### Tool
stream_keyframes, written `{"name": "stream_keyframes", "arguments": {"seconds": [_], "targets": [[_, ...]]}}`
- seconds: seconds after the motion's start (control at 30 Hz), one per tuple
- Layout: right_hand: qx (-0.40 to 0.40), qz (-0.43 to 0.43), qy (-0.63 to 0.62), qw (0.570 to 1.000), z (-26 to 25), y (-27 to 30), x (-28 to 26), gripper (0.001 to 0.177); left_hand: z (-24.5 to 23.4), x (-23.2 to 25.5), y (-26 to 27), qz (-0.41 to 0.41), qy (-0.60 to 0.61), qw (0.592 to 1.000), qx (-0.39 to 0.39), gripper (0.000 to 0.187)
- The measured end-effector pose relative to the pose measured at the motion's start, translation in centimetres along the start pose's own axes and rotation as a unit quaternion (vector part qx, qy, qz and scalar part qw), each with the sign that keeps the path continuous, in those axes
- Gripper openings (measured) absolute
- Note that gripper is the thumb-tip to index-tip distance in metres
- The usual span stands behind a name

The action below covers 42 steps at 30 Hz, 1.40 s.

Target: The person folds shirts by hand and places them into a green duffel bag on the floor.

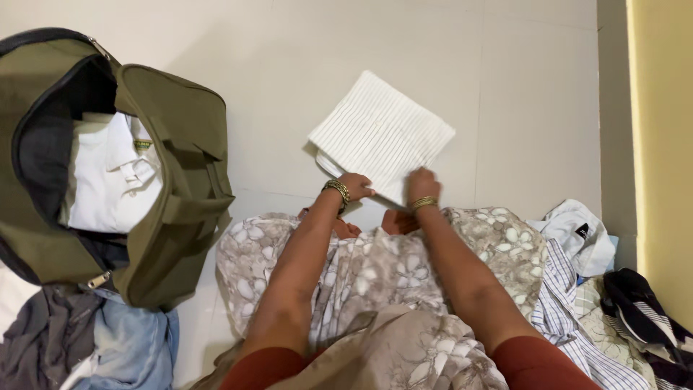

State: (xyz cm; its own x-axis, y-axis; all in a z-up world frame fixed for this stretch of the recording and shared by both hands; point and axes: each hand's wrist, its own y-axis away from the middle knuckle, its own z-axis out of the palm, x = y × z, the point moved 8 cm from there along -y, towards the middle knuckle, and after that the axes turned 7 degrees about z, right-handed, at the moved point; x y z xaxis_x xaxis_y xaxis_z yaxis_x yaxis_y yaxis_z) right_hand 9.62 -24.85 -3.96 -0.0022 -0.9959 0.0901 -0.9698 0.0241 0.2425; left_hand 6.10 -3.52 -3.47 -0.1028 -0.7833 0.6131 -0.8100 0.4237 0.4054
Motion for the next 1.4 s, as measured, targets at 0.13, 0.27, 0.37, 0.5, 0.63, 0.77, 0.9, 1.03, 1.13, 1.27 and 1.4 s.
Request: {"name": "stream_keyframes", "arguments": {"seconds": [0.13, 0.27, 0.37, 0.5, 0.63, 0.77, 0.9, 1.03, 1.13, 1.27, 1.4], "targets": [[0.184, 0.028, -0.115, 0.976, -4.0, 2.0, 4.4, 0.031, -2.2, 4.9, 3.1, -0.031, -0.054, 0.989, 0.136, 0.041], [0.107, -0.174, -0.147, 0.968, -5.4, 7.8, -3.2, 0.038, -4.0, 6.6, 5.6, -0.048, -0.11, 0.972, 0.203, 0.052], [-0.006, -0.196, -0.055, 0.979, -5.9, 11.2, -4.9, 0.043, -0.6, 5.1, 5.5, -0.088, -0.132, 0.987, 0.026, 0.057], [-0.142, -0.113, 0.09, 0.979, -5.1, 11.5, -2.9, 0.048, 0.3, 5.9, 5.3, -0.045, -0.137, 0.988, 0.062, 0.051], [-0.16, -0.021, 0.101, 0.982, -5.2, 9.6, 0.6, 0.043, -0.8, 7.7, 6.3, 0.009, -0.141, 0.985, 0.097, 0.035], [-0.206, 0.065, 0.075, 0.974, -6.6, 7.0, 3.9, 0.05, -4.2, 8.8, 8.0, 0.068, -0.203, 0.949, 0.231, 0.038], [-0.124, -0.024, 0.047, 0.991, -6.5, 4.9, 0.4, 0.037, -3.0, 7.4, 7.1, -0.03, -0.198, 0.974, 0.103, 0.035], [0.008, -0.112, -0.048, 0.993, -6.8, 5.5, -2.9, 0.047, -1.0, 8.1, 7.2, -0.1, -0.195, 0.975, 0.034, 0.041], [-0.017, -0.119, -0.024, 0.992, -6.6, 7.1, -4.0, 0.049, -0.9, 8.5, 6.9, -0.101, -0.197, 0.974, 0.039, 0.04], [-0.083, -0.126, 0.022, 0.988, -6.0, 9.0, -4.0, 0.039, 0.2, 8.5, 6.5, -0.091, -0.199, 0.975, -0.029, 0.038], [-0.064, -0.146, -0.044, 0.986, -3.4, 7.3, -2.1, 0.027, 0.6, 8.6, 5.9, -0.113, -0.178, 0.974, -0.078, 0.04]]}}
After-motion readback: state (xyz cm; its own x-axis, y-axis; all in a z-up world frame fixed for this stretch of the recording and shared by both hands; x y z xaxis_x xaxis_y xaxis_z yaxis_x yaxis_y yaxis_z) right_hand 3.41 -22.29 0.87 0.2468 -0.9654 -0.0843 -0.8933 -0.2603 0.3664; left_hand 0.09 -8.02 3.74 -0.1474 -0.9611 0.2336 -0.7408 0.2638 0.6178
